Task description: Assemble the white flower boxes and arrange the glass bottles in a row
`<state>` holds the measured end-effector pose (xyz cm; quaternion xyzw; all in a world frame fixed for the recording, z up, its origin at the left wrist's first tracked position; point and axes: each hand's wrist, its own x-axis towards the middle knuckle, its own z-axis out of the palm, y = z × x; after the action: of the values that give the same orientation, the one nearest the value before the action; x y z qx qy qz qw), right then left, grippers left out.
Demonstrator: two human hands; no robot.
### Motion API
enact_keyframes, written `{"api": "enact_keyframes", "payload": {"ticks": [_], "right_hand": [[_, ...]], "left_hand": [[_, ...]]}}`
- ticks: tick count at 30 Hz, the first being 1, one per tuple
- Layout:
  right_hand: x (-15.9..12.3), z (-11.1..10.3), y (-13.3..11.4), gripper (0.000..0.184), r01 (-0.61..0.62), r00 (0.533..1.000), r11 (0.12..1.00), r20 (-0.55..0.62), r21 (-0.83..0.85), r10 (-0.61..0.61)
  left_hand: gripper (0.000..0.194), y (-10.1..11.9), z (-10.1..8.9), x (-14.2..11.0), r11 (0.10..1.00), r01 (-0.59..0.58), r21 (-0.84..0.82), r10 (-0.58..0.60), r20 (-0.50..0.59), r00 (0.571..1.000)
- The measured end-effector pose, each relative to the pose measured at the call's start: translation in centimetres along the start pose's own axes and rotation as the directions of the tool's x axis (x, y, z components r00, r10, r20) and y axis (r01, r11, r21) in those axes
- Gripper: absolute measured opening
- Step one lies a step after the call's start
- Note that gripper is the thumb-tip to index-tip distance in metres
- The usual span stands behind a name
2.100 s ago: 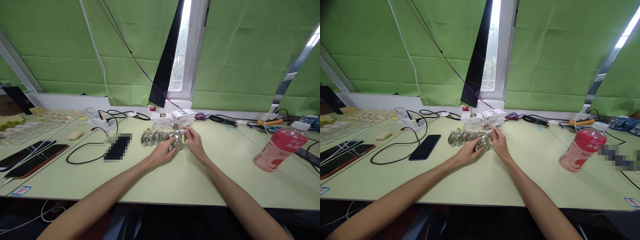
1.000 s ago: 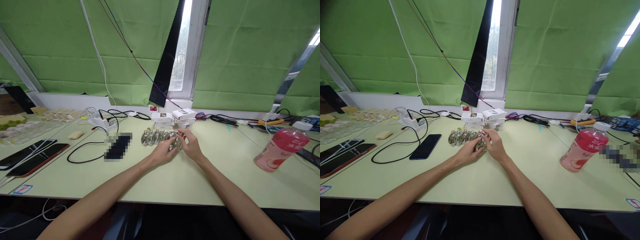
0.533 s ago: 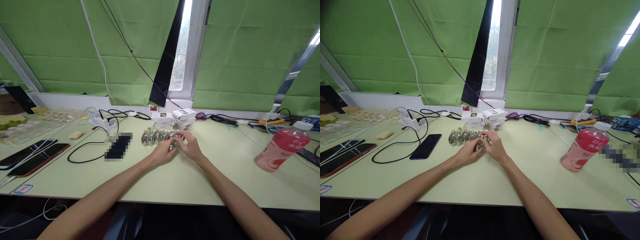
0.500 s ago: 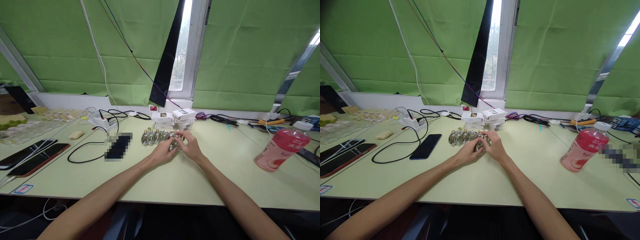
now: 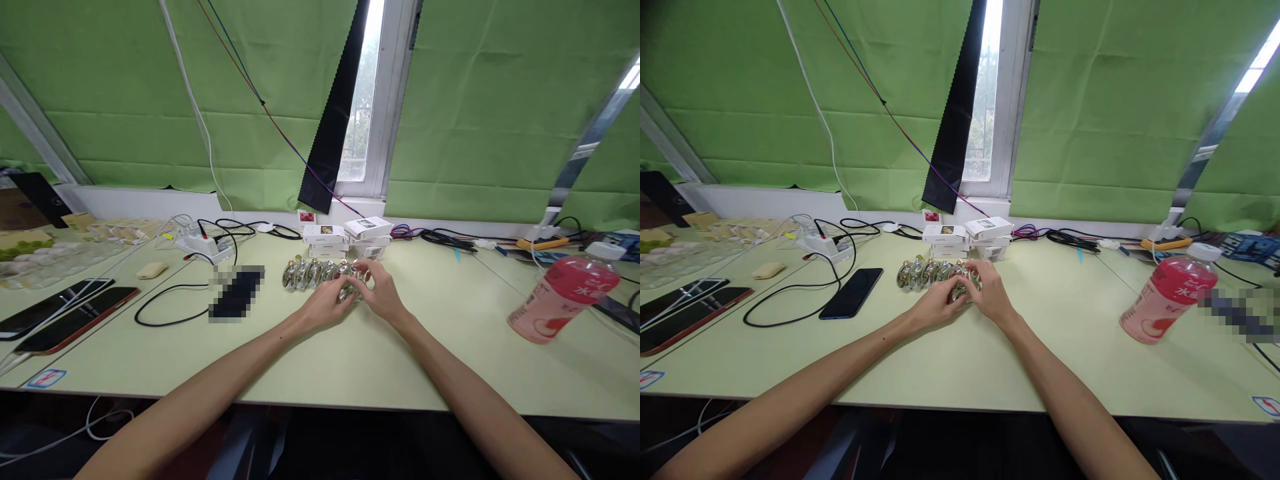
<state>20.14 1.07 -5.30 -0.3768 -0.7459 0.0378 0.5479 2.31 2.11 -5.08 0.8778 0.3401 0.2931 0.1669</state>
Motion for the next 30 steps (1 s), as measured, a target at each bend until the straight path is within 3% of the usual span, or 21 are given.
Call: {"api": "enact_keyframes", "payload": {"ticks": [8, 16, 30], "right_hand": [[0.10, -0.37, -0.29, 0.028, -0.003, 1.000, 1.000, 0.010, -0.001, 0.003], [0.19, -0.43, -0.05, 0.024, 0.081, 0.996, 0.996, 0.028, 0.024, -0.081], [0.28, -0.15, 0.30, 0.014, 0.057, 0.998, 0.998, -0.030, 0.009, -0.056]], "left_hand": [[0.027, 0.07, -0.05, -0.02, 1.000, 0.008, -0.003, -0.008, -0.005, 1.000], [0.030, 0.19, -0.18, -0.01, 1.000, 0.009, 0.009, -0.009, 0.000, 1.000], [0.034, -0.11, 0.04, 0.04, 1.000, 0.005, -0.006, -0.005, -0.009, 1.000]]}}
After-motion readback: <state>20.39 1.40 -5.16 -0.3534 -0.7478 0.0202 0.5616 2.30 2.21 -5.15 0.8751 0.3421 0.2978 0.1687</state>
